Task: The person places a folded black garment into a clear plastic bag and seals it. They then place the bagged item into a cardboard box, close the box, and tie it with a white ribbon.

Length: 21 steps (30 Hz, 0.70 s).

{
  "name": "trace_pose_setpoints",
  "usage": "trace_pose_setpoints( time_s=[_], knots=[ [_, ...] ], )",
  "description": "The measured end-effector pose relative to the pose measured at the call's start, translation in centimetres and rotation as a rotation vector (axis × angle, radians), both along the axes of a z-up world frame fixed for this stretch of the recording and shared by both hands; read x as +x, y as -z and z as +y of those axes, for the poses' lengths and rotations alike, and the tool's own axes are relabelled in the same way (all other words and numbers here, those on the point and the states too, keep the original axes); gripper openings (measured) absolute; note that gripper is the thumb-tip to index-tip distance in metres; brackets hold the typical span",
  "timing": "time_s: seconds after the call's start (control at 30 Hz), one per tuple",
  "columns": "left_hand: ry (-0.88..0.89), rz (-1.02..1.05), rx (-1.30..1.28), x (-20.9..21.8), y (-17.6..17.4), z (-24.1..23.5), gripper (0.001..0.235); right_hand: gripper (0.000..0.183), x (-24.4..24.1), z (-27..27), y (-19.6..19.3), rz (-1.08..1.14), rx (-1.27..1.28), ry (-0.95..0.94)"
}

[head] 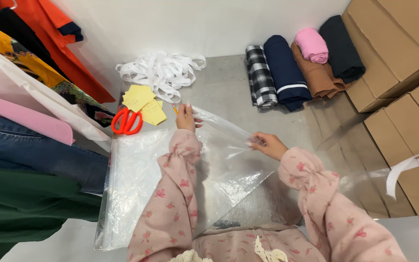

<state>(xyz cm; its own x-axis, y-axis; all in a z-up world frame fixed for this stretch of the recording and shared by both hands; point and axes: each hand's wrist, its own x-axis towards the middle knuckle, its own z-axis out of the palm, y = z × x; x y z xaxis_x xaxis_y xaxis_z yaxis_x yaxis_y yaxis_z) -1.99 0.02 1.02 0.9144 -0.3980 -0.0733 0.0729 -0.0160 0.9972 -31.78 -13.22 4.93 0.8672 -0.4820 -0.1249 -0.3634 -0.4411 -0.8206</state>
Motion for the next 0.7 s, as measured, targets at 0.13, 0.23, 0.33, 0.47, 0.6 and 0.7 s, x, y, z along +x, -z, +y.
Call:
trace_pose_setpoints(
  time_s=[0.13,0.23,0.33,0.47,0.6,0.7],
  knots=[
    [0.007,-0.099,0.051,-2.1,-2.8,1.9,0.021,0.034,1.9,-0.4,1.8,0.103,-0.328,0.144],
    [0.008,-0.172,0.134,-3.9,-2.2,1.9,0.028,0.041,2.2,-0.9,4.6,0.063,-0.324,0.234],
    [-0.029,-0.124,0.026,-6.3,-0.8,0.9,0.079,0.044,1.9,-2.4,8.1,-0.060,-0.142,0.267],
    [0.076,0.053,0.197,-8.2,8.6,-4.0,0.055,0.044,0.4,-2.4,7.3,0.022,0.088,0.325],
    [0.436,0.106,0.558,-10.5,17.5,-9.7,0.047,0.047,-0.6,-4.7,11.3,-0.069,0.307,0.396],
    [0.522,0.061,0.746,-13.9,11.9,-7.9,0.066,0.035,-0.9,-4.5,10.2,-0.027,0.052,0.228]
  ],
)
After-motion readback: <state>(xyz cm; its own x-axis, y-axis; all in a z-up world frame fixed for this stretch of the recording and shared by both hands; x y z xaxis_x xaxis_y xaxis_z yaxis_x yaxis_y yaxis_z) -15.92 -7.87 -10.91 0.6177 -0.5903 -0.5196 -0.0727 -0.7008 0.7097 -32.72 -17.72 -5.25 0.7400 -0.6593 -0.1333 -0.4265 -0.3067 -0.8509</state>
